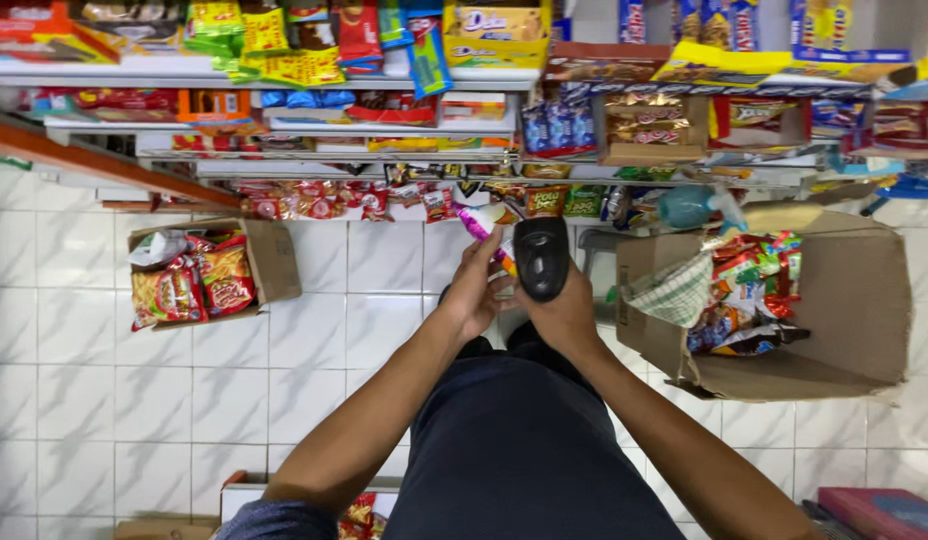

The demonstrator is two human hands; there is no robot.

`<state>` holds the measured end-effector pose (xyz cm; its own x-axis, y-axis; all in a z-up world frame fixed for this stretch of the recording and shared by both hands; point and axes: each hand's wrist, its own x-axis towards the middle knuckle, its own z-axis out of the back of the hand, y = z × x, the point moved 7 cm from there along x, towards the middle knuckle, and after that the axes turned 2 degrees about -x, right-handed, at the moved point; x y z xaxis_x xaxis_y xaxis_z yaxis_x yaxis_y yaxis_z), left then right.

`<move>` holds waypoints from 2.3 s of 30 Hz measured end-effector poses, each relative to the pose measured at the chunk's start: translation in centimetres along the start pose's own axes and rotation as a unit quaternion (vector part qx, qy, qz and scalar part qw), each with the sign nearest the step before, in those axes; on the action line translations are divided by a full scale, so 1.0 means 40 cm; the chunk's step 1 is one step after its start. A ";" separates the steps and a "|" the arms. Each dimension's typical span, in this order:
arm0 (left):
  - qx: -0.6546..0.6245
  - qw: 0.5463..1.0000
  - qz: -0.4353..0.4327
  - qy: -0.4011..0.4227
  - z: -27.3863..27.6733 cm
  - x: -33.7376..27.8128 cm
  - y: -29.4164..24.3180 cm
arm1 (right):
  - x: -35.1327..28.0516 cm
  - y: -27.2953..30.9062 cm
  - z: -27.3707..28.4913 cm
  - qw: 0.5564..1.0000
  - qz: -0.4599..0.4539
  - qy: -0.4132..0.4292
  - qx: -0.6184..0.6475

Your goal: The person uses a handheld barcode scanner to scan various snack bags pulled from a store shelf, then places them into a cardboard box on the floor.

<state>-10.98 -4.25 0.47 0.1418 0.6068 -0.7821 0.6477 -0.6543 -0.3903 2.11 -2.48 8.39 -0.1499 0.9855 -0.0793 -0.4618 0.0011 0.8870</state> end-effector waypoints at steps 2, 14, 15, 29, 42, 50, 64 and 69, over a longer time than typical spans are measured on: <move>-0.039 0.999 -0.017 0.022 0.020 0.016 -0.013 | -0.008 0.069 -0.033 0.999 0.023 0.020 -0.023; -0.093 0.986 -0.133 0.032 0.145 -0.050 -0.144 | -0.068 0.057 -0.092 0.985 -0.066 0.095 0.126; -0.100 0.983 -0.149 0.035 0.156 -0.049 -0.158 | -0.076 0.041 -0.094 0.981 -0.103 0.106 0.128; -0.144 0.970 -0.185 0.061 0.231 -0.053 -0.222 | -0.097 0.109 -0.210 0.946 -0.132 0.295 -0.039; 0.032 0.960 -0.269 0.072 0.203 -0.005 -0.175 | -0.019 0.111 -0.119 0.996 0.086 0.026 -0.031; 0.051 0.947 -0.285 0.142 0.135 -0.009 -0.165 | 0.015 0.111 -0.121 0.994 0.097 -0.019 -0.050; 0.329 0.772 -0.476 0.264 -0.017 -0.254 -0.391 | 0.113 0.024 -0.005 0.869 -0.015 0.011 0.494; 0.352 0.744 -0.474 0.314 -0.134 -0.396 -0.500 | 0.161 0.192 0.097 0.832 0.042 0.073 0.549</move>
<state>-22.16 1.65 23.28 0.3364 0.8922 0.3015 0.1590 0.2618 -0.9519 0.99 4.55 16.44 -0.2834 0.9588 0.0200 0.6192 0.1671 0.7673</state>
